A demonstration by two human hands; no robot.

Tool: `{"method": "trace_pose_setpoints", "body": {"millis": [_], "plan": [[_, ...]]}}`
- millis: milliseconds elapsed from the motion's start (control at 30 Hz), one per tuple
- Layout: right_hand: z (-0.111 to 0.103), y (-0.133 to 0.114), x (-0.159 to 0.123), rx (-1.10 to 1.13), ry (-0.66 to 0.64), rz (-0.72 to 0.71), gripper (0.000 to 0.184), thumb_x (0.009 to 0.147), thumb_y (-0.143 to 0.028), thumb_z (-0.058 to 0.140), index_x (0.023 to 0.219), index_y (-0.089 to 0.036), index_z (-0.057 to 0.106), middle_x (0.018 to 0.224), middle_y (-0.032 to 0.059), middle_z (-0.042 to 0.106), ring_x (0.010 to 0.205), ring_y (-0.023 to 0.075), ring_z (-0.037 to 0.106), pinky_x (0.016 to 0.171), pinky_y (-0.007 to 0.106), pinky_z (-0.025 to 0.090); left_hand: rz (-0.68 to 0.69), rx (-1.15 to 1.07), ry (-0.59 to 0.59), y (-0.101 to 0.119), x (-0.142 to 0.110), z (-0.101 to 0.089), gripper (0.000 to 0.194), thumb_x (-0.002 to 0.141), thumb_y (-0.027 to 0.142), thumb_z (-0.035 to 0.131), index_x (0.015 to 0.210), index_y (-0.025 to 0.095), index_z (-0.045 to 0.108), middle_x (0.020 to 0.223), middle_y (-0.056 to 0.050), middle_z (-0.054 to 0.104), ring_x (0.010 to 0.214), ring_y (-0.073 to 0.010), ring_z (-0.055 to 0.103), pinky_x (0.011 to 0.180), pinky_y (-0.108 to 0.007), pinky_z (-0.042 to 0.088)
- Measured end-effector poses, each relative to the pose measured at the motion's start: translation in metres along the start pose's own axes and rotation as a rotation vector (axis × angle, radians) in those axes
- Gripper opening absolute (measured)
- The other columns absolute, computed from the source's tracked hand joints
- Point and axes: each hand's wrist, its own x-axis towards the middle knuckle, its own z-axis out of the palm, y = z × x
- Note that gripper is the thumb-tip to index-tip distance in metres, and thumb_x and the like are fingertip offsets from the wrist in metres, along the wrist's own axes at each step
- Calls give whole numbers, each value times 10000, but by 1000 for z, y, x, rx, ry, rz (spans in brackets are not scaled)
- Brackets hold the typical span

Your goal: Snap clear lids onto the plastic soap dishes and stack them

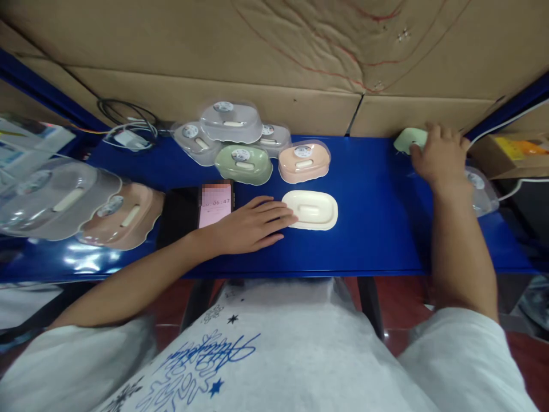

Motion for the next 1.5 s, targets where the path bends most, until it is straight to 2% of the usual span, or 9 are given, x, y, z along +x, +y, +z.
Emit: {"method": "trace_pose_setpoints", "body": {"millis": [167,300,467,600,733,900,1100,1367,1500], "plan": [[36,50,24,-163,-139,161,557,815,-234,908,1359,-214,792,1206,305,782,1075,371,741,819,507,419,42,30,32,-5,-1,-3,142,1090,199,627,1162,159,743,1149,-97,761,1100,-251,703,1055,-416,480],[26,41,17,-11,39,129,437,934,-392,812,1316,-179,804,1238,286,787,1174,390,739,908,528,469,28,81,30,-8,-3,-6,138,1101,234,628,1132,163,742,1112,-93,753,1023,-245,700,949,-382,501],[-24,-26,-38,261,383,-356,485,1022,-591,619,1314,-236,773,1260,212,795,1238,377,730,1063,545,503,-19,100,203,-10,-4,-12,452,1120,347,633,1552,240,558,1513,-163,631,1332,-310,643,1090,-453,528],[-55,-86,-103,512,168,-1008,371,1044,-408,681,1414,-404,704,1272,45,820,1131,310,782,1001,536,561,-60,71,397,-12,-5,-19,544,1109,365,652,1618,280,482,1615,-165,550,1473,-332,559,1159,-508,519],[-51,-118,-132,578,75,-1223,325,1079,-328,648,1384,-405,729,1226,-7,828,1054,261,782,922,495,595,-1,99,244,-13,-6,-18,315,1108,317,648,1406,215,646,1442,-131,683,1366,-303,629,1202,-491,478],[-39,-123,-134,579,40,-1270,301,1093,-314,643,1373,-368,739,1186,4,826,1060,248,761,903,464,587,27,78,63,-12,-4,-11,274,1105,359,663,1298,165,687,1236,-109,760,1152,-279,699,1068,-436,510],[-41,-124,-135,584,84,-1376,401,1114,-341,642,1493,-210,637,1260,84,803,1109,248,733,902,425,541,18,120,5,-9,-3,-14,299,1097,313,665,1359,167,663,1263,-108,751,1174,-289,684,1054,-431,489],[-37,-129,-138,630,37,-1388,399,1090,-216,624,1489,-228,652,1239,74,817,1077,245,742,896,413,538,18,165,-37,-6,-1,-9,200,1119,280,579,1264,192,686,1249,-90,744,1131,-278,681,1047,-453,466],[-34,-105,-107,611,42,-1131,246,1108,-372,614,1267,-247,754,1235,81,808,1158,258,730,1019,435,507,7,132,-51,-5,-1,-10,183,1119,251,559,1240,200,687,1259,-89,736,1143,-274,680,1070,-449,459]]}}
